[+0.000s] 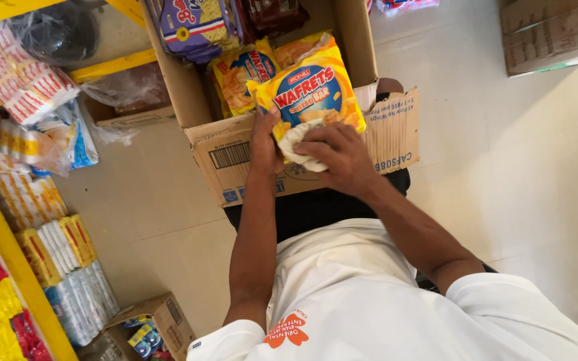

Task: The person wipes individual snack bags clean with a cloth, holding each bag with one hand and wiping with the other, flipping the bags to clean all sides.

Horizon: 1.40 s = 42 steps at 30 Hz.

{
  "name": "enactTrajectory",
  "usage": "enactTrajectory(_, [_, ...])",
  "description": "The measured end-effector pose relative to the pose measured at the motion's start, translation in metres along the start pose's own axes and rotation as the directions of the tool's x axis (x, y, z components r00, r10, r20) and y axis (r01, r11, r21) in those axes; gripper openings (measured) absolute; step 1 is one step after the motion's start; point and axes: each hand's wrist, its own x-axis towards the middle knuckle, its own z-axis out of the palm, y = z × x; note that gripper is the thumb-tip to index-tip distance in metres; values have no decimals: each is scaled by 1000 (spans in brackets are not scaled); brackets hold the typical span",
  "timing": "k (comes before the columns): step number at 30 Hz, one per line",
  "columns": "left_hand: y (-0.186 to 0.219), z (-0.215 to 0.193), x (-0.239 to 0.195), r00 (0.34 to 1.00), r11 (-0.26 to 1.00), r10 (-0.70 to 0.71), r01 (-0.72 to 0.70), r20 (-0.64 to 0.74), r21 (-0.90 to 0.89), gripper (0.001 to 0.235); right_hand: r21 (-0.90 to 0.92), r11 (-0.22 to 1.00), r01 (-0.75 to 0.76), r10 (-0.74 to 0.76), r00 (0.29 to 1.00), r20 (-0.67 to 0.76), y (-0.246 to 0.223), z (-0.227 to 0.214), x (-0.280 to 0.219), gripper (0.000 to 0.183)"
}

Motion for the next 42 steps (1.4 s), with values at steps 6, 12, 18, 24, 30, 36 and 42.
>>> enactTrajectory(6, [4, 7, -3, 1000, 1000, -3, 3, 22, 4, 61, 40, 997, -65, 65, 998, 7, 37, -32, -13, 45])
enactTrajectory(12, [3, 4, -6, 1000, 990, -25, 25, -3, 139, 69, -9, 955, -297, 282, 916, -285, 61, -24, -5, 40])
enactTrajectory(18, [2, -3, -7, 998, 992, -9, 2, 59, 123, 57, -107, 976, -187, 153, 952, -266, 32, -8, 11, 48])
enactTrajectory(24, [2, -1, -5, 991, 999, -19, 13, 130, 51, 49, -50, 998, -34, 32, 998, -56, 16, -10, 2, 51])
enactTrajectory(30, [5, 3, -10, 997, 998, -10, 6, 75, 58, 58, 188, 973, -134, 157, 981, -115, 61, -21, -28, 44])
enactTrajectory(36, [0, -2, -20, 975, 993, -117, 111, 188, 44, 64, 772, 488, -408, 774, 611, -166, 81, -24, -12, 28])
enactTrajectory(42, [-5, 10, -26, 985, 999, 30, -26, 170, -25, 66, 737, 534, -414, 704, 701, -115, 66, -21, -21, 31])
